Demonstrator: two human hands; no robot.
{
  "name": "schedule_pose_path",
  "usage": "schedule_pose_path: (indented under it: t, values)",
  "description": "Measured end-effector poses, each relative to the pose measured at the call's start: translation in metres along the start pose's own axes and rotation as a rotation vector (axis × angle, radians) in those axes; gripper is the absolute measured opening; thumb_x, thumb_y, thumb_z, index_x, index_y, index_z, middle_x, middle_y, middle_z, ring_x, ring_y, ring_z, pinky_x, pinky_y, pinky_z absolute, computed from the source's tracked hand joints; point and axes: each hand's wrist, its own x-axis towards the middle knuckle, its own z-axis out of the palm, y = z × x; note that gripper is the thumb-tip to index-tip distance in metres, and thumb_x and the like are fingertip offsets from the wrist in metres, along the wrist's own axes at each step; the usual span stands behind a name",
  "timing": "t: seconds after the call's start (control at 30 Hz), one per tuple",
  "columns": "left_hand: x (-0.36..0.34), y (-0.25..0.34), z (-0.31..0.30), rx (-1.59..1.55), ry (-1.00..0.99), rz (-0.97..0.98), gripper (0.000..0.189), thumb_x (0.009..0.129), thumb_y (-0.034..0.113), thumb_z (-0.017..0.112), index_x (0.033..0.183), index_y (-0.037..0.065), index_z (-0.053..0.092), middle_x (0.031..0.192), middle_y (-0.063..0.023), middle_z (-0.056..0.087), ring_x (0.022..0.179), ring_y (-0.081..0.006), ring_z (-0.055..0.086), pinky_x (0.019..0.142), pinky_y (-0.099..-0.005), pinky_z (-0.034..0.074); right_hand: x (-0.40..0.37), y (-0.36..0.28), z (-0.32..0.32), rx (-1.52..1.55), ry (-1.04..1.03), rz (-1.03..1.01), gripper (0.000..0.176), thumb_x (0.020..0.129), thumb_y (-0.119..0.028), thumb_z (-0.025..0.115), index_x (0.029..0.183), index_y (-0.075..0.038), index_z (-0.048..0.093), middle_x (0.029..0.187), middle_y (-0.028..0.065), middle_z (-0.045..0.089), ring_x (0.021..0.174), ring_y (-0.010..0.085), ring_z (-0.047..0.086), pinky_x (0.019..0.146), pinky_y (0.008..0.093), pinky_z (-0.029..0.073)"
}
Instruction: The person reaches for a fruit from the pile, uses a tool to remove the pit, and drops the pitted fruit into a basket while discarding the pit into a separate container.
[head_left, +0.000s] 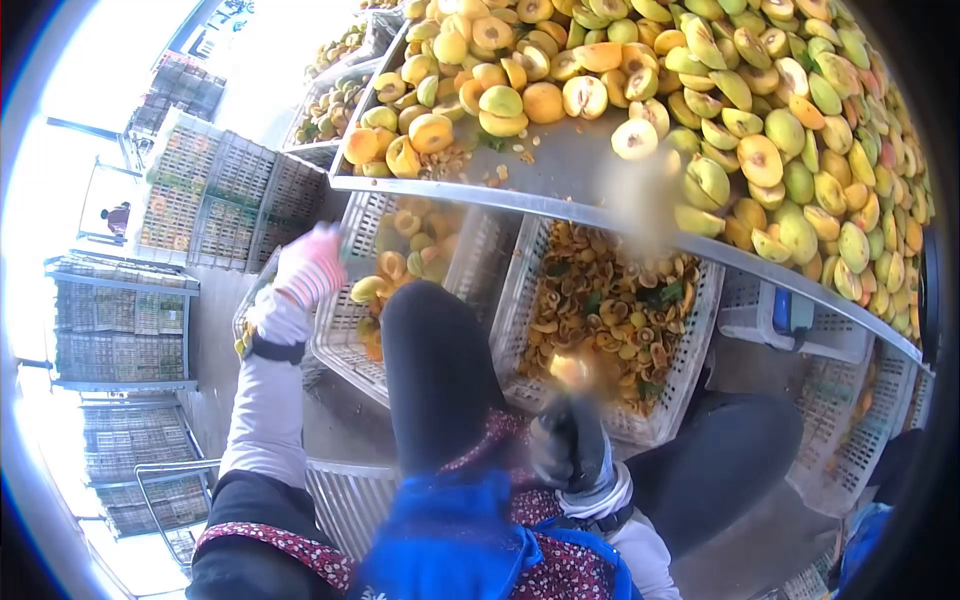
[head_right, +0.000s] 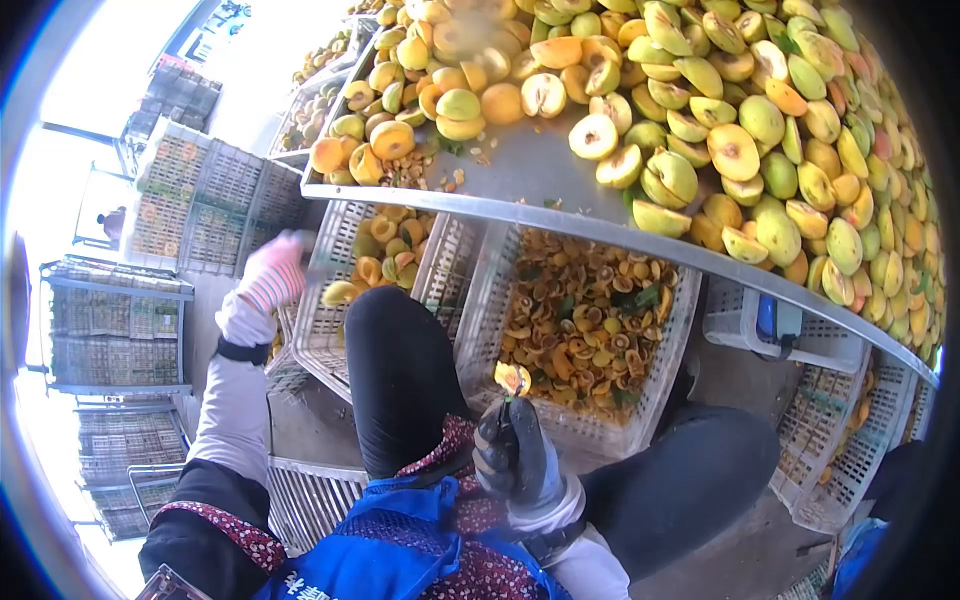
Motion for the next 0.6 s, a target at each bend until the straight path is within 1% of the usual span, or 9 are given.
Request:
schedule_pose_path:
  t: [0.03,0.2,0.23,0.3,0.4,0.43,0.5,0.57,0.6]
  values:
    - [0.014,-0.004,-0.005,-0.139,0.248,0.081,0.050,0.080,0.047,0.066,0.111,0.009,0.062,0.106,-0.0153,0.064,0.098,-0.0307,0.062,0.086,-0.0390,0.049,0.000,0.000,0.003,-0.057,0.072,-0.014,0.041,0.098,-0.047,0.040,0.087,-0.009,0.052,0.057,-0.0001,0.040,0.038,0.0085,0.030,0.037,0.0220,0.026]
    - [0.111,0.085,-0.107,-0.226,0.558,0.358,0.055,0.083,0.054,0.058,0.121,0.015,0.057,0.112,-0.0111,0.059,0.103,-0.0296,0.059,0.087,-0.0407,0.048,0.021,0.003,-0.015,-0.180,0.186,-0.034,0.050,0.096,-0.050,0.041,0.068,-0.009,0.043,0.047,0.0000,0.036,0.033,0.0112,0.032,0.028,0.0246,0.027]
    - [0.158,0.099,-0.107,-0.240,0.746,0.405,0.057,0.082,0.055,0.058,0.123,0.016,0.057,0.114,-0.0121,0.059,0.106,-0.0304,0.058,0.089,-0.0412,0.048,0.025,0.002,-0.017,-0.169,0.203,-0.039,0.050,0.096,-0.050,0.041,0.068,-0.010,0.044,0.046,0.0001,0.036,0.033,0.0113,0.032,0.029,0.0245,0.027]
    - [0.200,0.140,-0.144,-0.307,0.663,0.369,0.066,0.079,0.060,0.057,0.130,0.018,0.051,0.125,-0.0124,0.055,0.111,-0.0329,0.056,0.094,-0.0410,0.045,0.029,0.003,-0.022,-0.141,0.244,-0.045,0.049,0.096,-0.051,0.040,0.069,-0.011,0.044,0.045,0.0003,0.035,0.033,0.0116,0.033,0.030,0.0241,0.027]
    - [0.311,0.177,-0.137,-0.346,0.416,0.354,0.080,0.075,0.069,0.055,0.139,0.023,0.040,0.140,-0.0108,0.044,0.125,-0.0326,0.044,0.101,-0.0461,0.038,0.034,-0.002,-0.031,-0.061,0.413,-0.018,0.038,0.096,-0.044,0.045,0.088,-0.007,0.055,0.056,0.0037,0.049,0.042,0.0152,0.046,0.037,0.0272,0.037]
    - [0.305,0.190,-0.134,-0.237,0.379,0.315,0.082,0.074,0.071,0.054,0.141,0.025,0.038,0.142,-0.0096,0.042,0.130,-0.0324,0.039,0.103,-0.0484,0.036,0.032,-0.002,-0.038,-0.032,0.471,-0.021,0.037,0.096,-0.041,0.047,0.094,-0.006,0.058,0.059,0.0048,0.053,0.045,0.0164,0.051,0.039,0.0282,0.040]
    - [0.302,0.216,-0.127,-0.151,0.315,0.163,0.086,0.073,0.072,0.055,0.143,0.027,0.033,0.143,-0.0082,0.041,0.133,-0.0352,0.033,0.106,-0.0484,0.033,0.037,0.022,-0.093,-0.338,0.585,-0.257,0.035,0.095,-0.042,0.048,0.091,-0.008,0.055,0.059,0.0045,0.053,0.042,0.0163,0.049,0.038,0.0283,0.039]
    - [0.293,0.212,-0.131,-0.099,0.378,0.254,0.086,0.077,0.068,0.052,0.141,0.014,0.035,0.136,-0.0161,0.048,0.125,-0.0349,0.044,0.105,-0.0432,0.033,0.037,-0.016,-0.021,-0.035,0.510,-0.080,0.035,0.092,-0.048,0.052,0.085,-0.014,0.051,0.056,0.0025,0.049,0.036,0.0137,0.041,0.034,0.0265,0.031]
    - [0.303,0.207,-0.128,-0.166,0.335,0.307,0.082,0.078,0.066,0.052,0.141,0.016,0.035,0.134,-0.0161,0.050,0.125,-0.0349,0.044,0.106,-0.0429,0.032,0.037,-0.019,-0.012,-0.095,0.623,-0.091,0.036,0.092,-0.048,0.052,0.087,-0.013,0.052,0.055,0.0021,0.049,0.036,0.0138,0.041,0.034,0.0265,0.031]
